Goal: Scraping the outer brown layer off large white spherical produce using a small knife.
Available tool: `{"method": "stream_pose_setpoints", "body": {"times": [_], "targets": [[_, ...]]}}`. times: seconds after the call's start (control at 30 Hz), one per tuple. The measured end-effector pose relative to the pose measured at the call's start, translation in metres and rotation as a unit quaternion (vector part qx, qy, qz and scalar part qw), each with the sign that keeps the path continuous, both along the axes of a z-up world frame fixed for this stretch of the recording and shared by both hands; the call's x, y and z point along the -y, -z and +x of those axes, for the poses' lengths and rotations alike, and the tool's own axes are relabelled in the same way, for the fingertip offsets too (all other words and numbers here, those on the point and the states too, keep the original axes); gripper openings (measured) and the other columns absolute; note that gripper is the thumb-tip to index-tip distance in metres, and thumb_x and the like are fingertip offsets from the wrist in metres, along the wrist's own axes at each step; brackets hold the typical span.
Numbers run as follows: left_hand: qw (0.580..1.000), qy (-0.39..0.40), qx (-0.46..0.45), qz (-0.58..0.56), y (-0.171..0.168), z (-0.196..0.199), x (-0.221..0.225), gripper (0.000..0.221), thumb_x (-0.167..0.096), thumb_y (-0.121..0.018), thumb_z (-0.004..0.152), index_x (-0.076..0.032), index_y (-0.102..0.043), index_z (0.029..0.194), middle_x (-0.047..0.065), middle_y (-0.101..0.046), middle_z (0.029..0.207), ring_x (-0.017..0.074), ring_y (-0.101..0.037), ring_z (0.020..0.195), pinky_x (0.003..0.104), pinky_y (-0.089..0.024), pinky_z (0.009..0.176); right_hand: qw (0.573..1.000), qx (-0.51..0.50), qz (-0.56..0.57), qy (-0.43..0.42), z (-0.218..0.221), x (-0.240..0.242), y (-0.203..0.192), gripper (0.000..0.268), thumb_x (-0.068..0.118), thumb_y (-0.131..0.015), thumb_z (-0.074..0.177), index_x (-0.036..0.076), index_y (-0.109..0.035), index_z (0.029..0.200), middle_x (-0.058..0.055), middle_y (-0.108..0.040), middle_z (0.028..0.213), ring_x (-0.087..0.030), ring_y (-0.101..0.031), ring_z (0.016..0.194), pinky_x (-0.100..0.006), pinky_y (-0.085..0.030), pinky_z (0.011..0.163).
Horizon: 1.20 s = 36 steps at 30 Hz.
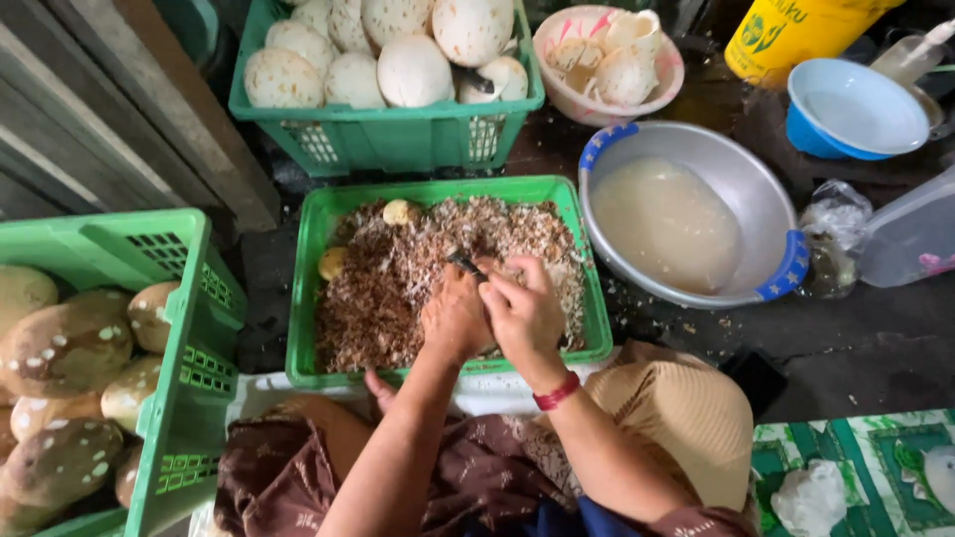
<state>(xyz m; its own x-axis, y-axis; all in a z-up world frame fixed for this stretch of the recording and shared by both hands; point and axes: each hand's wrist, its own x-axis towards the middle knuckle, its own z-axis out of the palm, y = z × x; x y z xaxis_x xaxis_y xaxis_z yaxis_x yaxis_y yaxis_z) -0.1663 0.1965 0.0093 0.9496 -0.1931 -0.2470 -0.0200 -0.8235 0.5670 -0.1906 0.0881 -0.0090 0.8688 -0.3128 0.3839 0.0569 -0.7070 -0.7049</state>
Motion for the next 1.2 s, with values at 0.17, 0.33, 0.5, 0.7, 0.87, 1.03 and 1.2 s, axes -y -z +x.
{"method": "stream_pose_setpoints", "body": {"times": [0.17,0.33,0.5,0.7,0.87,1.03,1.2], "targets": [[0.999,0.009,0.010,-0.033,0.004,0.003,-0.003,0.108,-0.027,-0.096,0.048,-0.024,-0.047,0.144,0.011,-0.047,0.141,0.0517,-0.053,0.125,0.066,-0.049,0.100,0.958,-0.131,0.245,0.069,0.028,0.025,0.000,0.033,0.043,-0.080,0.080,0.019,-0.068,0.097,0.003,-0.075,0.108,-0.022,-0.070,0.108,-0.032,-0.052,0.093],[1.000,0.001,0.000,-0.020,0.011,-0.002,-0.001,0.091,-0.023,-0.090,0.059,-0.016,-0.047,0.139,0.010,-0.048,0.140,0.0470,-0.055,0.124,0.059,-0.053,0.098,0.992,-0.121,-0.018,0.034,0.002,-0.011,-0.012,0.019,0.039,-0.068,0.084,0.021,-0.076,0.087,0.003,-0.062,0.120,-0.036,-0.068,0.103,-0.046,-0.056,0.087],[0.999,0.022,0.026,-0.010,-0.010,-0.009,-0.008,0.109,-0.030,-0.097,0.048,-0.015,-0.045,0.142,0.010,-0.046,0.143,0.0479,-0.053,0.126,0.063,-0.053,0.098,0.962,-0.205,0.163,0.084,0.029,0.022,0.002,0.036,0.047,-0.073,0.077,0.022,-0.070,0.103,0.010,-0.070,0.121,-0.021,-0.067,0.114,-0.034,-0.050,0.102],[0.999,0.038,0.023,-0.012,0.013,-0.004,-0.010,0.109,-0.038,-0.095,0.047,-0.022,-0.044,0.141,0.004,-0.046,0.142,0.0421,-0.055,0.125,0.060,-0.054,0.097,0.960,-0.273,0.062,-0.027,0.034,0.034,0.011,0.038,0.058,-0.070,0.083,0.031,-0.075,0.111,0.014,-0.069,0.124,-0.020,-0.065,0.117,-0.036,-0.051,0.103],[0.999,0.029,0.034,-0.019,-0.001,-0.001,-0.005,0.107,-0.035,-0.097,0.048,-0.016,-0.046,0.140,0.012,-0.051,0.136,0.0484,-0.057,0.120,0.063,-0.054,0.096,0.960,-0.267,-0.008,-0.079,0.027,0.040,-0.018,0.030,0.044,-0.065,0.092,0.028,-0.078,0.113,0.001,-0.072,0.124,-0.028,-0.067,0.116,-0.040,-0.053,0.100],[0.994,0.012,0.109,-0.019,0.001,0.002,0.004,0.106,-0.040,-0.094,0.045,-0.018,-0.048,0.139,0.009,-0.054,0.125,0.0371,-0.061,0.106,0.051,-0.057,0.083,0.926,-0.223,0.289,-0.093,0.042,0.046,-0.004,0.033,0.035,-0.065,0.089,0.013,-0.080,0.109,-0.001,-0.075,0.107,-0.019,-0.063,0.099,-0.030,-0.047,0.088],[0.987,-0.020,0.159,-0.024,0.013,0.019,0.014,0.112,-0.034,-0.093,0.039,-0.018,-0.047,0.141,0.007,-0.052,0.135,0.0286,-0.063,0.106,0.040,-0.060,0.073,0.864,-0.195,0.451,-0.110,0.060,0.057,-0.012,0.034,0.013,-0.066,0.088,-0.008,-0.076,0.113,-0.014,-0.080,0.108,-0.018,-0.070,0.091,-0.025,-0.055,0.082]]}}
